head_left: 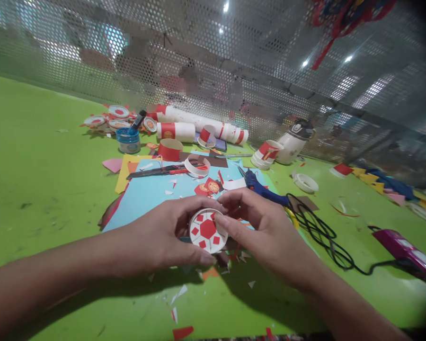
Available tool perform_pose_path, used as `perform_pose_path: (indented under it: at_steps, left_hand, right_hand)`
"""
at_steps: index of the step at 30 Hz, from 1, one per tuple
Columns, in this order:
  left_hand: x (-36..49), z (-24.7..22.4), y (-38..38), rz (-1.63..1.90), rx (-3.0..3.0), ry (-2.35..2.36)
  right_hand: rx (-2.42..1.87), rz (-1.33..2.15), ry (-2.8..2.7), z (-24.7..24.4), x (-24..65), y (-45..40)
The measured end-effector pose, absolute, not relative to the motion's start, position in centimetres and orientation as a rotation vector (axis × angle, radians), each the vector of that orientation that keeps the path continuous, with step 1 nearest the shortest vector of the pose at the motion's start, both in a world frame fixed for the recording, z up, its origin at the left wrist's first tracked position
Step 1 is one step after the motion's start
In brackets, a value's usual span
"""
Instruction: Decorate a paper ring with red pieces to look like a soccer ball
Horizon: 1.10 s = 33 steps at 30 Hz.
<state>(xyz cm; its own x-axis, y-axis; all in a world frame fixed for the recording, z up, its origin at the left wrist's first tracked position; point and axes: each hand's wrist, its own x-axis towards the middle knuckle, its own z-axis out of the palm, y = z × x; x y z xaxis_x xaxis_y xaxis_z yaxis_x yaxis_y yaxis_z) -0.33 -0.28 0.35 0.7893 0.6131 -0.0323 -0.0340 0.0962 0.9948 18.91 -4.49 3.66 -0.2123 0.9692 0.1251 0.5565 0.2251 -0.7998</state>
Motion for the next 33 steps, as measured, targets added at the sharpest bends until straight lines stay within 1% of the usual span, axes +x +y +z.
perform_pose_path:
  at_steps: [6, 15, 25, 33]
  left_hand:
    - [-0.32, 0.37, -0.26, 0.529, 1.392, 0.487]
    - [-0.32, 0.3, -0.23, 0.546, 1.459, 0.518]
    - [-0.24, 0.58, -0.3, 0.532, 1.376, 0.484]
    - [-0.2, 0.35, -0.41, 0.519, 1.338, 0.467]
  right_hand:
    - [-1.409, 0.952, -1.77, 3.67, 18.59, -4.48]
    - [-1.404, 0.944, -1.774, 3.26, 18.76, -4.42]
    - [-1.355, 1.035, -1.762, 3.92, 18.68, -4.46]
    - [-1.4, 1.037, -1.751, 3.85, 18.59, -4.47]
